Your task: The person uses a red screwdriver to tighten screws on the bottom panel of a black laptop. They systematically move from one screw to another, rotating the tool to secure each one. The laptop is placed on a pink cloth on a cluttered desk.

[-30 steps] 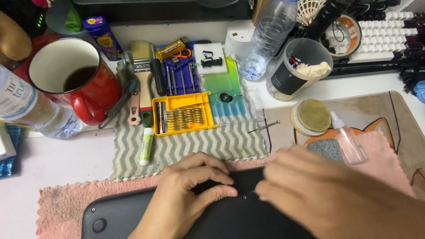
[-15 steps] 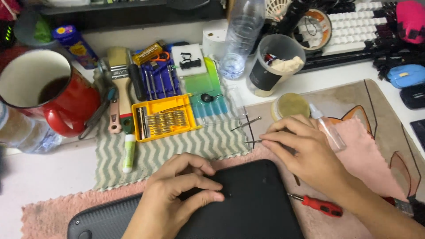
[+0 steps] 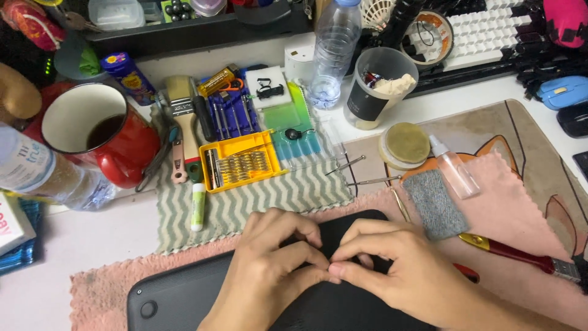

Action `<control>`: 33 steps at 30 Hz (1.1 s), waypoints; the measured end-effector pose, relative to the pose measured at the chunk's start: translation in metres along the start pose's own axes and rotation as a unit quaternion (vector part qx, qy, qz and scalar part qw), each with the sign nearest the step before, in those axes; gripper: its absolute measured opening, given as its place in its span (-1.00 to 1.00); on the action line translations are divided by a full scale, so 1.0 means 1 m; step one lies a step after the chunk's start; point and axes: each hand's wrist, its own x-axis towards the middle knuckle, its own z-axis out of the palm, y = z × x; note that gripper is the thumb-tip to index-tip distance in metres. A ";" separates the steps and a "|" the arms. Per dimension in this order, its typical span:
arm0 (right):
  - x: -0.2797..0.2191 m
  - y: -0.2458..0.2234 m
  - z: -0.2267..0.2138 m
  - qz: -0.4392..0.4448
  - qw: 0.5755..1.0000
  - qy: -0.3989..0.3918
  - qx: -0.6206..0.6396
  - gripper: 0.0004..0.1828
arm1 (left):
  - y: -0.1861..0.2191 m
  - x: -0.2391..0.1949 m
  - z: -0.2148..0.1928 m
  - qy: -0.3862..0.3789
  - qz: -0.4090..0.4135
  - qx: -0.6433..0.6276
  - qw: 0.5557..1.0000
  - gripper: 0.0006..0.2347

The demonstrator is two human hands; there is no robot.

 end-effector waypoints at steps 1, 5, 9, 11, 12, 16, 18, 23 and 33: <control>0.000 0.002 0.001 0.007 1.000 -0.003 0.013 -0.94 | 0.002 0.001 0.001 0.000 0.010 0.017 1.000 -0.86; 0.001 0.004 0.001 0.027 0.999 -0.015 0.014 -0.92 | 0.005 0.000 0.001 0.009 0.015 0.069 0.997 -0.78; 0.012 0.002 -0.012 -0.030 0.998 -0.047 -0.036 -0.90 | -0.004 -0.002 -0.008 0.003 -0.007 0.078 0.997 -0.74; 0.021 0.006 -0.021 -0.102 0.985 -0.064 -0.123 -0.89 | -0.014 -0.004 -0.013 0.010 -0.033 0.069 0.997 -0.70; 0.023 0.007 -0.023 -0.103 0.985 -0.067 -0.125 -0.89 | -0.016 -0.004 -0.015 0.013 -0.035 0.068 0.997 -0.70; 0.029 0.012 -0.025 -0.182 0.960 -0.133 -0.167 -0.83 | -0.021 -0.004 -0.019 -0.009 -0.104 -0.032 0.994 -0.71; 0.034 0.011 -0.025 -0.219 0.941 -0.159 -0.203 -0.84 | -0.022 -0.004 -0.020 -0.020 -0.126 -0.047 0.991 -0.71; 0.044 0.012 -0.026 -0.276 0.897 -0.239 -0.249 -0.88 | -0.024 -0.004 -0.019 -0.011 -0.115 -0.067 0.991 -0.68; 0.058 0.019 -0.025 -0.253 0.820 -0.352 -0.374 -0.70 | -0.026 -0.006 -0.018 -0.001 -0.101 -0.064 0.993 -0.67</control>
